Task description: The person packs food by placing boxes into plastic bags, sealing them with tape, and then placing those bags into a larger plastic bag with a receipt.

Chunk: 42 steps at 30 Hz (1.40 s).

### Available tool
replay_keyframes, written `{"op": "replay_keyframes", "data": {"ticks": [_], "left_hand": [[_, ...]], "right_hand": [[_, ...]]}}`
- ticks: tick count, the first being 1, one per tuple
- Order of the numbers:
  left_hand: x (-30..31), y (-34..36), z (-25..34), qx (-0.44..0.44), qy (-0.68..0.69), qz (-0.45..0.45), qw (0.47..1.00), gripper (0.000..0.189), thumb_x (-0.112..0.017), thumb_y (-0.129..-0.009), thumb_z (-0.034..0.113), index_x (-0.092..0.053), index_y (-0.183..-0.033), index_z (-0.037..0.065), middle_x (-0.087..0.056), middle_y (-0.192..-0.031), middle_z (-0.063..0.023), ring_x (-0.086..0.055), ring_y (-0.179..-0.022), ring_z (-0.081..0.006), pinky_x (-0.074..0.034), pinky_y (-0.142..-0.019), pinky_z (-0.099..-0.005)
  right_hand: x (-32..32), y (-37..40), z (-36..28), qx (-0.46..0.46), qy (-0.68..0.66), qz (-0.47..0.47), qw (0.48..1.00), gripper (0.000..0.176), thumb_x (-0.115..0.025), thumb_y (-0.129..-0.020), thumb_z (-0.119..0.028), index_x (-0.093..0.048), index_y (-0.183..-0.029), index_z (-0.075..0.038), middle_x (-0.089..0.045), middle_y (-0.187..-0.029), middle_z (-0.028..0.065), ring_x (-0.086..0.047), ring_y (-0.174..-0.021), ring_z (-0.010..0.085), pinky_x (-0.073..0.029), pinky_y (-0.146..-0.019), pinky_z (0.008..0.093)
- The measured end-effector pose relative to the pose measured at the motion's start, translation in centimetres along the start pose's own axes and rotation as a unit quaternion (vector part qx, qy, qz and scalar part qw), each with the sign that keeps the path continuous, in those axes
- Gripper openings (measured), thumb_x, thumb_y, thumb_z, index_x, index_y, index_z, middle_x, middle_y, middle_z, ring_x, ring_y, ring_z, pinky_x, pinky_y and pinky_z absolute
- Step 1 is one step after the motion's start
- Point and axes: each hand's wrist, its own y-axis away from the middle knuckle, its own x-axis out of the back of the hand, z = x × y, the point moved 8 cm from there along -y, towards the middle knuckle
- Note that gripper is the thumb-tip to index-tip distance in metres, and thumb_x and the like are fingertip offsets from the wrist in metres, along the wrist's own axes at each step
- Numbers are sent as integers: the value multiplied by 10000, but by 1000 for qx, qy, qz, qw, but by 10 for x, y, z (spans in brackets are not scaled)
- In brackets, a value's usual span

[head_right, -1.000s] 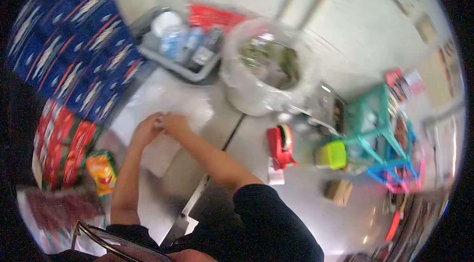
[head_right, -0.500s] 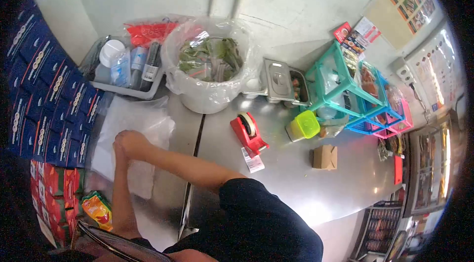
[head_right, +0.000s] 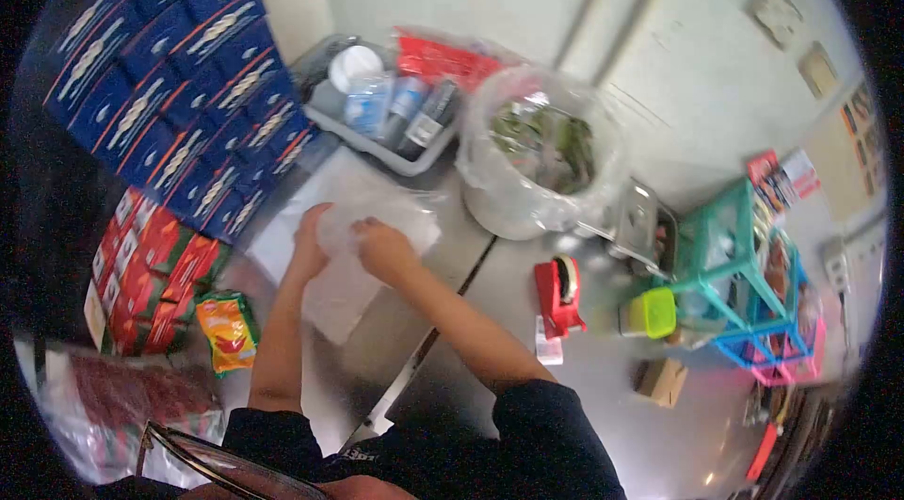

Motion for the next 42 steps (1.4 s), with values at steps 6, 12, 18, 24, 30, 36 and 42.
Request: {"op": "replay_keyframes", "data": {"ticks": [6, 12, 18, 24, 30, 36, 42], "left_hand": [[-43, 28, -9, 53, 0, 14, 999, 724, -721, -618, 241, -395, -1261, 172, -427, -1282, -59, -384, -1209, -237, -249, -933, -511], [-62, 24, -45, 161, -73, 68, 982, 675, -636, -696, 379, -367, -1288, 197, -435, -1265, 2, -370, -1199, -179, -244, -906, -497], [11, 9, 10, 172, 7, 124, 977, 773, -734, -615, 252, -359, -1288, 181, -426, -1268, -51, -347, -1226, -211, -211, -961, -500], [43, 20, 76, -4, 169, 62, 984, 691, -774, -590, 186, -456, -1203, 155, -430, -1268, -77, -350, -1228, -248, -207, -1000, -451], [62, 8, 82, -58, -25, 109, 992, 239, -699, -709, 166, -630, -931, 109, -601, -993, -75, -533, -1021, -248, -286, -955, -407], [91, 27, 104, -31, 64, 261, 963, 228, -703, -706, 230, -639, -891, 112, -609, -933, -68, -544, -985, -245, -297, -929, -406], [71, 15, 69, -96, -15, 125, 987, 268, -657, -682, 94, -598, -942, 113, -557, -1079, -117, -481, -1062, -306, -318, -908, -417]], "right_hand": [[34, -12, -27, -43, -9, 95, 995, 181, -555, -691, -62, -620, -859, -44, -594, -881, 135, -589, -776, 326, -480, -696, 384], [94, -21, -90, -18, -143, 158, 977, 224, -536, -697, 53, -639, -884, -14, -616, -795, 140, -609, -688, 267, -479, -586, 303], [101, -20, -81, 36, -37, 226, 973, 252, -565, -667, 61, -644, -895, -12, -628, -798, 123, -612, -701, 259, -474, -609, 280], [44, -19, -15, -87, -182, 107, 974, 92, -623, -667, -34, -637, -751, 0, -607, -663, 149, -604, -608, 254, -467, -579, 307], [53, -8, -10, -211, -54, 41, 975, 101, -587, -668, -7, -622, -760, 17, -617, -671, 143, -598, -602, 190, -452, -558, 306], [57, -11, -8, -36, -207, 143, 967, 184, -681, -697, -111, -554, -670, 19, -517, -534, 70, -488, -513, 127, -383, -473, 291], [49, -15, -19, -166, -180, 4, 969, 224, -693, -734, -171, -569, -640, -10, -571, -619, 29, -495, -507, 127, -386, -480, 273]]}}
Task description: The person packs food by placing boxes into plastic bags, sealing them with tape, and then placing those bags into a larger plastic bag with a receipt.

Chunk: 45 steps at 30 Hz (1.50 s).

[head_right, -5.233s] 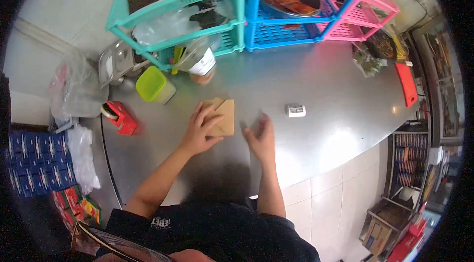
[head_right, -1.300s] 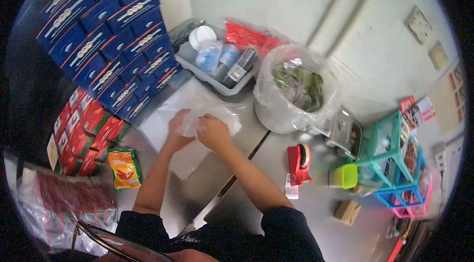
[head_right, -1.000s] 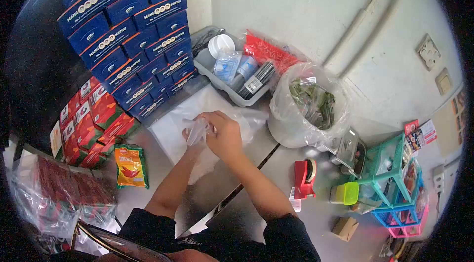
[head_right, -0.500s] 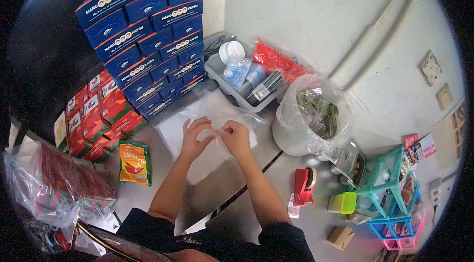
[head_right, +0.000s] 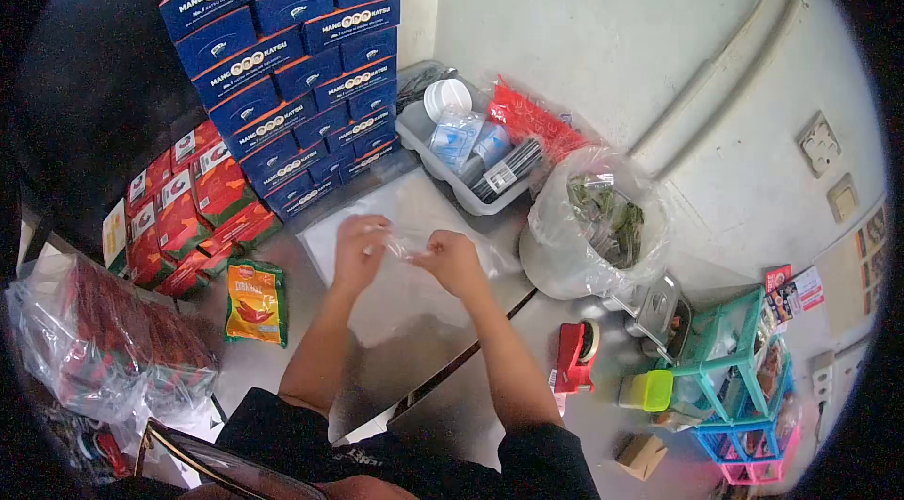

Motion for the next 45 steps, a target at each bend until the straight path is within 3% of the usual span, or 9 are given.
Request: {"op": "replay_keyframes", "data": {"ticks": [3, 5, 10, 13, 16, 21, 23, 35, 45], "left_hand": [[35, 0, -5, 80, 41, 150, 985, 250, -650, -681, 101, -606, -928, 100, -566, -1077, -113, -475, -1076, -304, -300, -941, -435], [40, 28, 19, 106, 58, 276, 954, 244, -638, -700, 123, -602, -940, 93, -566, -1090, -114, -466, -1085, -320, -290, -970, -441], [-76, 62, 11, -1, -77, -88, 993, 292, -612, -790, 184, -549, -1046, 57, -569, -1021, -104, -516, -1017, -269, -400, -905, -357], [-85, 66, 0, 220, 431, -101, 869, 394, -616, -807, 209, -477, -1137, 45, -545, -1017, -74, -526, -1000, -209, -425, -878, -336], [-60, 68, 16, 150, 390, -10, 909, 468, -631, -800, 198, -412, -1188, 54, -524, -1053, -69, -518, -1005, -197, -408, -898, -343], [-54, 76, 25, 139, 276, -19, 951, 577, -641, -757, 398, -454, -1175, 46, -542, -1067, -95, -491, -1027, -214, -344, -923, -353], [-57, 72, 45, 18, -66, -43, 997, 437, -647, -797, 265, -472, -1151, 78, -517, -1079, -69, -477, -1069, -162, -366, -938, -365], [-62, 60, -59, 392, 501, -25, 771, 326, -568, -819, 303, -528, -1057, 84, -543, -927, -30, -541, -826, -157, -438, -703, -305], [-75, 26, -85, 368, 541, -38, 755, 259, -519, -842, 270, -528, -1018, 80, -520, -872, -37, -528, -704, -134, -410, -559, -267]], "right_hand": [[2, 2, -31, 81, 151, -139, 975, 274, -658, -790, -225, -547, -619, -42, -527, -615, -23, -432, -498, 73, -327, -452, 254], [18, -6, 1, -147, -367, -2, 919, 284, -592, -849, -259, -561, -663, -47, -506, -624, -33, -420, -537, 61, -317, -481, 237], [-29, 6, -31, -103, -331, -145, 927, 262, -534, -888, -237, -536, -669, -94, -488, -640, -62, -418, -550, 36, -356, -505, 204], [-49, 19, -41, -75, -209, -235, 946, 252, -529, -891, -241, -541, -687, -93, -461, -626, -76, -416, -556, 31, -327, -486, 193], [-18, 9, -61, 107, -203, 24, 973, 242, -524, -893, -238, -540, -704, -88, -455, -616, -76, -419, -553, 23, -317, -480, 183], [-38, 27, -71, -58, -356, -190, 913, 245, -527, -891, -232, -527, -696, -84, -442, -599, -66, -367, -517, 15, -287, -455, 197], [-37, 29, -84, -45, -475, -138, 868, 233, -543, -880, -225, -526, -699, -79, -441, -586, -54, -362, -504, 20, -284, -452, 199], [98, 106, -206, 294, -119, 22, 948, 261, -615, -804, -75, -487, -586, -12, -399, -532, -16, -340, -505, 48, -267, -451, 233], [176, 184, -152, 181, -156, 286, 928, 166, -608, -800, -47, -546, -648, -23, -512, -620, -15, -403, -533, 52, -309, -504, 189]]}}
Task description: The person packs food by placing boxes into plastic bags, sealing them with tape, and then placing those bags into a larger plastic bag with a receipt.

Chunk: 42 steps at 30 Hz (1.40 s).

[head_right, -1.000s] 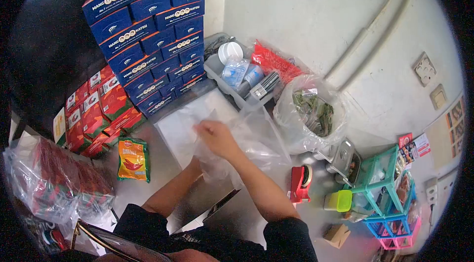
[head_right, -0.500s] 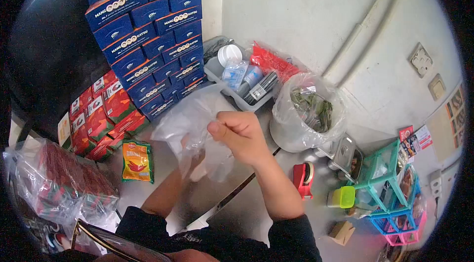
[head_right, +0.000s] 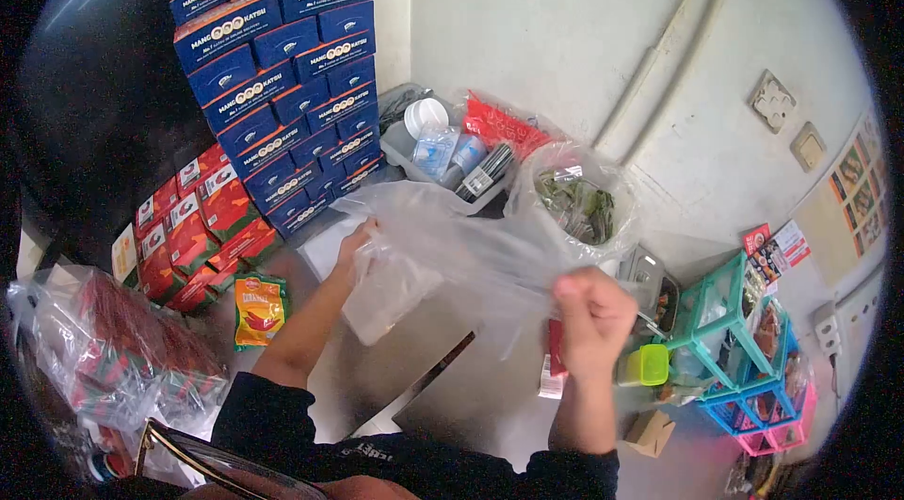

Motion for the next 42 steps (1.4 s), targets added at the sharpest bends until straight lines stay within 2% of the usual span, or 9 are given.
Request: {"op": "replay_keyframes", "data": {"ticks": [5, 8, 13, 17, 22, 25, 33, 37, 42], "left_hand": [[-4, -7, 4, 11, 43, -8, 999, 304, -506, -834, 262, -527, -1082, 87, -517, -945, -65, -545, -821, -164, -447, -647, -308], [20, 4, 18, 16, -841, -13, 540, 468, -587, -725, 215, -497, -1173, 111, -508, -1106, -163, -503, -1035, -311, -455, -838, -405], [32, -48, -25, -47, -769, -327, 548, 450, -570, -681, 132, -570, -1130, 110, -515, -1175, -148, -511, -1044, -307, -431, -882, -390], [-24, -41, 76, -42, -786, -122, 605, 282, -479, -688, -51, -678, -839, 80, -626, -885, -195, -610, -833, -298, -467, -768, -376], [-231, 135, 79, -95, -197, -265, 939, 101, -599, -802, 96, -603, -885, 38, -620, -892, -64, -582, -743, -130, -471, -663, -265], [-338, 260, 12, 81, -229, -378, 893, 135, -646, -792, 139, -577, -804, 24, -607, -734, -68, -604, -689, -141, -478, -591, -262], [-344, 291, -22, -331, -471, -321, 752, 235, -660, -725, 54, -431, -692, 11, -492, -709, -113, -517, -554, -181, -404, -497, -322], [-362, 330, -76, 70, -150, -354, 920, 141, -642, -720, -8, -541, -817, -3, -513, -844, -90, -576, -766, -175, -487, -571, -280], [-434, 401, -96, 15, -324, -405, 855, 51, -627, -724, 21, -579, -740, 25, -564, -899, -103, -582, -822, -186, -477, -692, -274]], "right_hand": [[146, 66, 9, 131, 308, 276, 901, 168, -558, -852, -200, -528, -844, -35, -550, -778, 50, -516, -671, 120, -419, -591, 264], [199, 78, -99, 35, -18, 369, 929, 393, -423, -913, -364, -514, -1095, -27, -569, -1046, 128, -577, -917, 249, -473, -765, 386], [221, 101, -61, -70, 165, 177, 968, 103, -506, -894, -125, -521, -820, -55, -504, -769, -34, -417, -685, 40, -325, -624, 174], [212, 146, -16, -244, 71, 129, 958, 206, -568, -798, -8, -538, -1001, 15, -620, -755, 75, -597, -641, 145, -486, -579, 253], [178, 178, 42, -335, 60, 119, 933, 128, -666, -720, 20, -621, -835, -11, -635, -741, 50, -596, -663, 106, -482, -603, 224], [142, 185, 64, -238, 18, 138, 961, 107, -698, -733, -53, -602, -770, -24, -615, -703, 27, -564, -619, 83, -453, -556, 219], [189, 254, 33, -344, 23, 46, 938, 168, -722, -731, -61, -566, -791, -50, -523, -647, -45, -437, -567, 20, -362, -488, 189], [231, 283, 28, -241, 47, 97, 964, 278, -736, -732, -112, -511, -890, -68, -494, -711, -41, -427, -576, 30, -378, -507, 192], [230, 296, 3, -307, -285, 0, 908, 425, -746, -722, -136, -397, -960, -93, -537, -849, 15, -543, -731, 104, -474, -637, 274]]}}
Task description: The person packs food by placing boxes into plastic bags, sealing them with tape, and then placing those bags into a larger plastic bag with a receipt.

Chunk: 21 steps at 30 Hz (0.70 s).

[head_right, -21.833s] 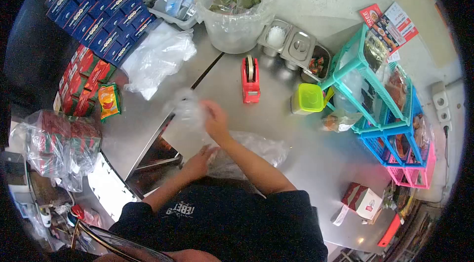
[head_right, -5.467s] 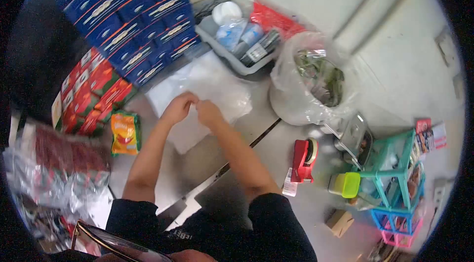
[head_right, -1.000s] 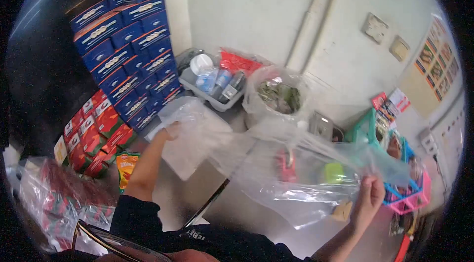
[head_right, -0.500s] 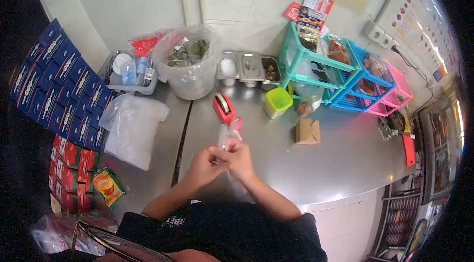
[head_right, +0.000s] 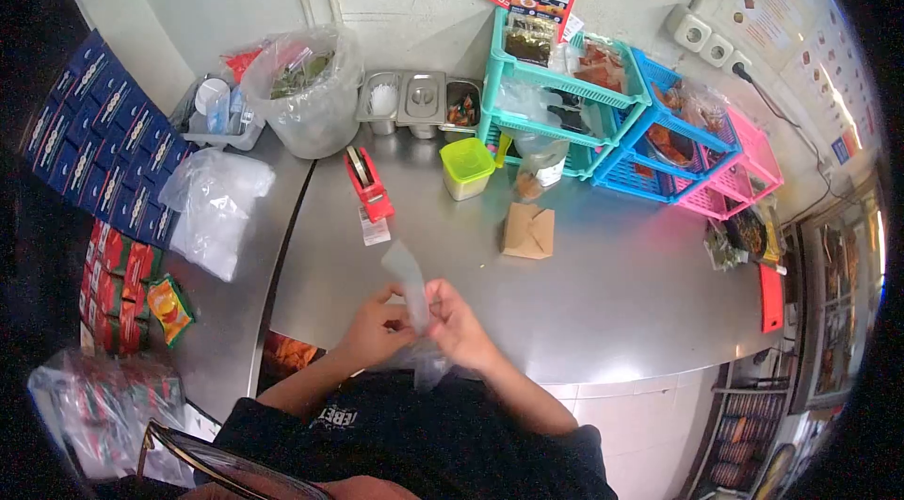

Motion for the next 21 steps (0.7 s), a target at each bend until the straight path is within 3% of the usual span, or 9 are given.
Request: {"op": "replay_keyframes", "data": {"ticks": [3, 8, 10, 11, 13, 17, 19, 20, 21], "left_hand": [[9, 8, 10, -142, -189, 138, 962, 62, -570, -684, -38, -534, -669, 11, -535, -881, -116, -570, -721, -217, -460, -584, -271], [83, 39, 18, -160, -266, 355, 882, 161, -421, -640, -133, -405, -677, 23, -532, -941, -126, -538, -636, -199, -433, -548, -261], [73, 34, -10, -85, 318, 291, 898, 288, -359, -624, -171, -387, -794, 61, -489, -1034, -120, -519, -594, -157, -418, -505, -238], [70, 39, -6, -84, 316, 296, 897, 288, -359, -624, -171, -387, -794, 61, -489, -1034, -120, -519, -594, -157, -418, -505, -238], [49, 36, 2, -86, 473, 164, 861, 460, -341, -620, -199, -389, -955, 111, -412, -1107, -109, -499, -564, -129, -403, -472, -219], [48, 54, 17, -73, 592, 137, 791, 577, -397, -609, -197, -411, -1066, 155, -375, -1103, -95, -482, -545, -125, -376, -464, -210], [29, 57, 55, -106, 521, -58, 845, 625, -559, -660, -92, -383, -1189, 189, -357, -1143, -66, -456, -518, -111, -358, -472, -208], [25, 56, 46, -106, 521, -62, 845, 625, -559, -660, -92, -383, -1189, 189, -357, -1143, -66, -456, -518, -111, -358, -472, -208], [17, 51, 18, -37, 259, -24, 965, 633, -648, -653, 11, -378, -1199, 184, -360, -1150, -75, -461, -529, -126, -363, -478, -234]], "right_hand": [[26, 27, 1, -31, 158, 30, 986, 389, -731, -707, -56, -419, -937, -87, -516, -762, 1, -496, -632, 80, -415, -541, 240], [117, 45, -42, -15, 545, 236, 805, 341, -670, -697, 16, -523, -997, -51, -417, -570, -48, -382, -516, 63, -340, -467, 235], [166, 42, -21, 39, 419, 271, 866, 283, -603, -703, 64, -579, -976, -6, -429, -560, -38, -392, -521, 33, -316, -466, 193], [160, 41, -29, 38, 419, 266, 868, 283, -603, -703, 64, -579, -976, -6, -429, -560, -38, -392, -521, 33, -316, -466, 193], [143, 36, -7, -136, -71, 233, 960, 220, -550, -712, 89, -609, -914, 25, -426, -566, -44, -366, -505, 43, -303, -470, 189], [166, 36, -48, 27, 223, 247, 943, 185, -515, -726, 89, -629, -850, 11, -513, -601, -16, -454, -532, 60, -362, -488, 195], [161, 42, -89, 106, 588, 330, 731, 67, -606, -801, -76, -635, -809, -16, -523, -587, -49, -444, -491, 57, -331, -453, 199], [169, 40, -93, 108, 588, 333, 729, 67, -606, -801, -76, -635, -809, -16, -523, -587, -49, -444, -491, 57, -331, -453, 199], [192, 38, -90, 118, 387, 353, 844, 93, -588, -828, -107, -629, -825, -23, -548, -625, -34, -462, -502, 63, -362, -458, 209]]}}
